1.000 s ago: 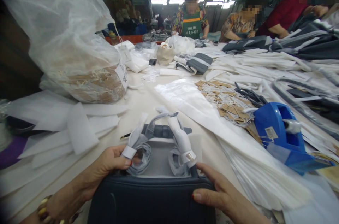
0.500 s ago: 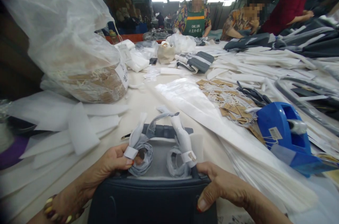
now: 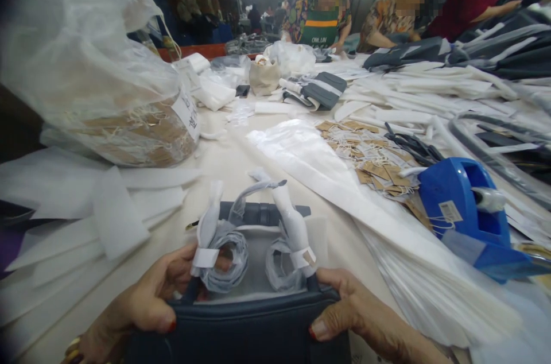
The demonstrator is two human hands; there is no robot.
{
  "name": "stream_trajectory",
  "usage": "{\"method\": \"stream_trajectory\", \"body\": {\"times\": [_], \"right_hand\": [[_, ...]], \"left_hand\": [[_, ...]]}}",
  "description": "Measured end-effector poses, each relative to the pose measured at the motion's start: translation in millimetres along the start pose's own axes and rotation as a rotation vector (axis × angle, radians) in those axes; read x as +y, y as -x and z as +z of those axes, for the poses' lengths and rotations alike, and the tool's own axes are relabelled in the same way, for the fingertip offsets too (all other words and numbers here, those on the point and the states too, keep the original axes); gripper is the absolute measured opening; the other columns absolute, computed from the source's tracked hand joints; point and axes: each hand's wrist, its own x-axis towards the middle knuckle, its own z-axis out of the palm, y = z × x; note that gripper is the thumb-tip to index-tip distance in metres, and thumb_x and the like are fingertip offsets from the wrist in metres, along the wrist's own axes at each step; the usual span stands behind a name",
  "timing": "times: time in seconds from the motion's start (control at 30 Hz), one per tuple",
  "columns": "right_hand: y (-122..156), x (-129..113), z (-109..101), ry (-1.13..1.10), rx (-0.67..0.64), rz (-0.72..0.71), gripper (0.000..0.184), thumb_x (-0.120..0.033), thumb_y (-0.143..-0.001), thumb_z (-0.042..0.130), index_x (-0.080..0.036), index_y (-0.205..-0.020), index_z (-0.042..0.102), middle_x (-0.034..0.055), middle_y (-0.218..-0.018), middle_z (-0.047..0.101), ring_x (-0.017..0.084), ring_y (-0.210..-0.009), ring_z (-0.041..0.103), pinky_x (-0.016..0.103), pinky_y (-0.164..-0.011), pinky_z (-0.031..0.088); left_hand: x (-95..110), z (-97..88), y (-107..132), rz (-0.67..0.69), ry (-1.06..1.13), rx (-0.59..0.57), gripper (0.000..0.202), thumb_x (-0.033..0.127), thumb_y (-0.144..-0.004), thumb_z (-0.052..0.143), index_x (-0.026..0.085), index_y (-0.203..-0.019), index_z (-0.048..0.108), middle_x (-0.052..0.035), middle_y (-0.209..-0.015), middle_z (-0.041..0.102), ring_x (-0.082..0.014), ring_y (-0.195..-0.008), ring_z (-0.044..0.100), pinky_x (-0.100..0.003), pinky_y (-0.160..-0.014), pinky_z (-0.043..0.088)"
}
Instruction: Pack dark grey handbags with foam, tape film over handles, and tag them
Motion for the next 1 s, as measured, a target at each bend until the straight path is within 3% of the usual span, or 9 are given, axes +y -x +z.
{"method": "stream_trajectory", "body": {"times": [0.1, 0.3, 0.47, 0.6, 0.7, 0.8, 0.87, 0.9, 1.0], "right_hand": [[-5, 4, 4, -0.022, -0.039, -0.08, 0.042, -0.032, -0.053, 0.076, -0.018, -0.092, 0.072, -0.0009, -0.071, 0.068, 0.018, -0.068, 0.062, 0.027, -0.069, 0.047], [-10, 8, 13, -0.062, 0.124, -0.08, 0.044, -0.037, -0.054, 0.077, -0.018, -0.093, 0.072, 0.0009, -0.069, 0.068, 0.023, -0.074, 0.065, 0.029, -0.067, 0.05], [-10, 8, 17, -0.075, 0.162, -0.13, 0.051, -0.036, -0.055, 0.077, -0.019, -0.102, 0.07, 0.0016, -0.076, 0.071, 0.024, -0.075, 0.066, 0.031, -0.069, 0.051], [-10, 11, 18, -0.05, 0.183, -0.168, 0.051, -0.036, -0.056, 0.076, -0.019, -0.103, 0.069, 0.0006, -0.075, 0.071, 0.023, -0.072, 0.065, 0.033, -0.069, 0.05], [-9, 11, 19, -0.079, 0.187, -0.165, 0.048, -0.032, -0.053, 0.077, -0.019, -0.099, 0.07, 0.0, -0.073, 0.071, 0.023, -0.068, 0.065, 0.032, -0.066, 0.05], [-5, 7, 24, -0.089, 0.181, -0.185, 0.044, -0.03, -0.053, 0.077, -0.019, -0.095, 0.071, -0.0002, -0.074, 0.072, 0.023, -0.07, 0.066, 0.033, -0.07, 0.05], [-3, 4, 27, -0.071, 0.183, -0.204, 0.042, -0.028, -0.053, 0.077, -0.018, -0.094, 0.071, 0.0002, -0.076, 0.072, 0.024, -0.074, 0.067, 0.033, -0.073, 0.05], [-2, 3, 28, -0.065, 0.187, -0.207, 0.041, -0.027, -0.053, 0.077, -0.018, -0.093, 0.07, 0.0003, -0.076, 0.072, 0.024, -0.075, 0.067, 0.033, -0.073, 0.05], [-2, 4, 29, -0.059, 0.19, -0.214, 0.042, -0.027, -0.054, 0.077, -0.017, -0.094, 0.069, 0.0008, -0.076, 0.072, 0.023, -0.074, 0.067, 0.033, -0.071, 0.051]], "left_hand": [[-4, -4.5, -6, 0.018, 0.073, 0.059, 0.068, 0.025, -0.053, 0.084, 0.019, -0.115, 0.058, -0.008, -0.104, 0.064, -0.0203, -0.085, 0.063, -0.026, -0.071, 0.048], [-7, 0.1, -18, 0.004, 0.173, 0.313, 0.074, 0.013, -0.047, 0.08, 0.02, -0.117, 0.057, -0.008, -0.116, 0.063, -0.03, -0.115, 0.054, -0.038, -0.098, 0.041], [3, 4.6, -23, -0.062, 0.067, 0.422, 0.076, 0.016, -0.045, 0.08, 0.018, -0.115, 0.053, -0.0079, -0.11, 0.066, -0.0292, -0.106, 0.06, -0.037, -0.089, 0.048], [9, 14.9, -9, -0.032, -0.425, 0.6, 0.069, 0.028, -0.05, 0.079, 0.016, -0.112, 0.051, -0.011, -0.104, 0.065, -0.0314, -0.098, 0.061, -0.044, -0.086, 0.049], [4, 42.1, -3, 0.304, -1.111, 0.926, 0.057, 0.031, -0.071, 0.069, 0.017, -0.121, 0.045, -0.015, -0.117, 0.057, -0.0334, -0.114, 0.051, -0.05, -0.099, 0.04], [-1, 77.3, -29, 0.647, -1.568, 0.786, 0.045, 0.009, -0.086, 0.04, 0.018, -0.13, 0.037, -0.0139, -0.128, 0.05, -0.0248, -0.125, 0.043, -0.041, -0.107, 0.034], [2, 93.0, -60, 0.466, -1.71, 0.612, 0.049, -0.001, -0.081, 0.03, 0.01, -0.128, 0.041, -0.017, -0.129, 0.05, -0.0258, -0.125, 0.043, -0.041, -0.103, 0.038], [5, 96.3, -76, 0.296, -1.766, 0.607, 0.046, -0.001, -0.082, 0.03, 0.009, -0.123, 0.045, -0.0178, -0.125, 0.052, -0.0269, -0.12, 0.047, -0.043, -0.1, 0.041], [14, 90.5, -111, 0.179, -1.801, 0.628, 0.029, 0.003, -0.085, 0.031, 0.006, -0.099, 0.057, -0.0188, -0.099, 0.061, -0.0302, -0.098, 0.058, -0.046, -0.084, 0.047]]}}
